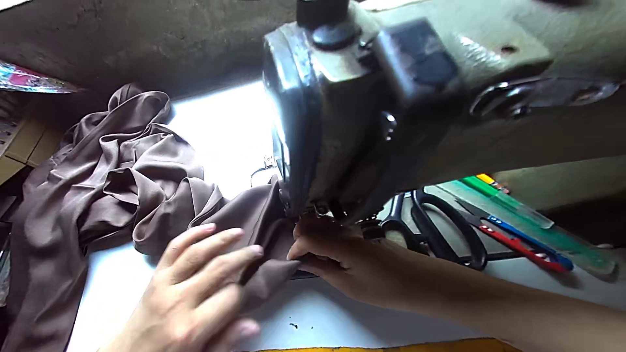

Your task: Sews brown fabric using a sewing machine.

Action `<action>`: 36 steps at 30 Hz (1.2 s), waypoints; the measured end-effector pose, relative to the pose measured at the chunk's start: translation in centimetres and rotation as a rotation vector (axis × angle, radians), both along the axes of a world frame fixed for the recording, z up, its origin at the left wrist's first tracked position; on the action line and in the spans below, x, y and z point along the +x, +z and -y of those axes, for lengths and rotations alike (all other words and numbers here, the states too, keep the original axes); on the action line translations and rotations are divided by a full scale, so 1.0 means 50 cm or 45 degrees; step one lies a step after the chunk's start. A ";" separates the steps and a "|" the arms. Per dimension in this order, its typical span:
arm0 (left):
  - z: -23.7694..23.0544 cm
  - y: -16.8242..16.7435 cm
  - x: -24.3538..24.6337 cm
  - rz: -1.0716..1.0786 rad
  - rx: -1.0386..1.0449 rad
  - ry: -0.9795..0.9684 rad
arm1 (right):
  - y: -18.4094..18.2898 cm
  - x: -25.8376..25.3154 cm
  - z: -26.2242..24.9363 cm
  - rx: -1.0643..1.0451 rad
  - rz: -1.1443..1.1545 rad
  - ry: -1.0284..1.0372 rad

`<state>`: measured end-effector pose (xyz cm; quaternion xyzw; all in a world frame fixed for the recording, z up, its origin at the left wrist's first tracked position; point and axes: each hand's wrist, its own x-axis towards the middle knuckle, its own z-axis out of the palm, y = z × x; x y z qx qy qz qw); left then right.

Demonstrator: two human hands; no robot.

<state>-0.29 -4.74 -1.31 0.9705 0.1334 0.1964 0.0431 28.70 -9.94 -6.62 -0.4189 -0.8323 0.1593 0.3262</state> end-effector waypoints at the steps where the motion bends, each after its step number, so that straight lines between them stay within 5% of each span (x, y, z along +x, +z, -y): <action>1: 0.001 0.006 0.019 -0.013 -0.018 -0.053 | -0.001 0.002 0.001 -0.024 -0.027 0.032; 7: -0.077 0.015 0.053 -0.366 0.192 -0.026 | -0.014 0.019 0.008 0.038 0.077 0.123; 13: -0.099 0.066 -0.101 -0.309 0.416 0.389 | -0.013 0.013 0.007 0.117 0.165 0.140; 17: -0.028 0.024 -0.104 -0.120 0.287 0.588 | -0.014 0.003 0.004 0.163 0.194 0.122; 21: 0.091 -0.010 0.020 0.096 -0.019 0.421 | -0.014 0.000 0.004 0.193 0.195 0.118; 26: 0.033 -0.062 0.064 -0.036 -0.068 0.239 | -0.014 0.001 0.005 0.190 0.180 0.128; 36: 0.079 -0.085 0.039 0.107 -0.134 0.646 | -0.012 0.004 0.005 0.179 0.125 0.093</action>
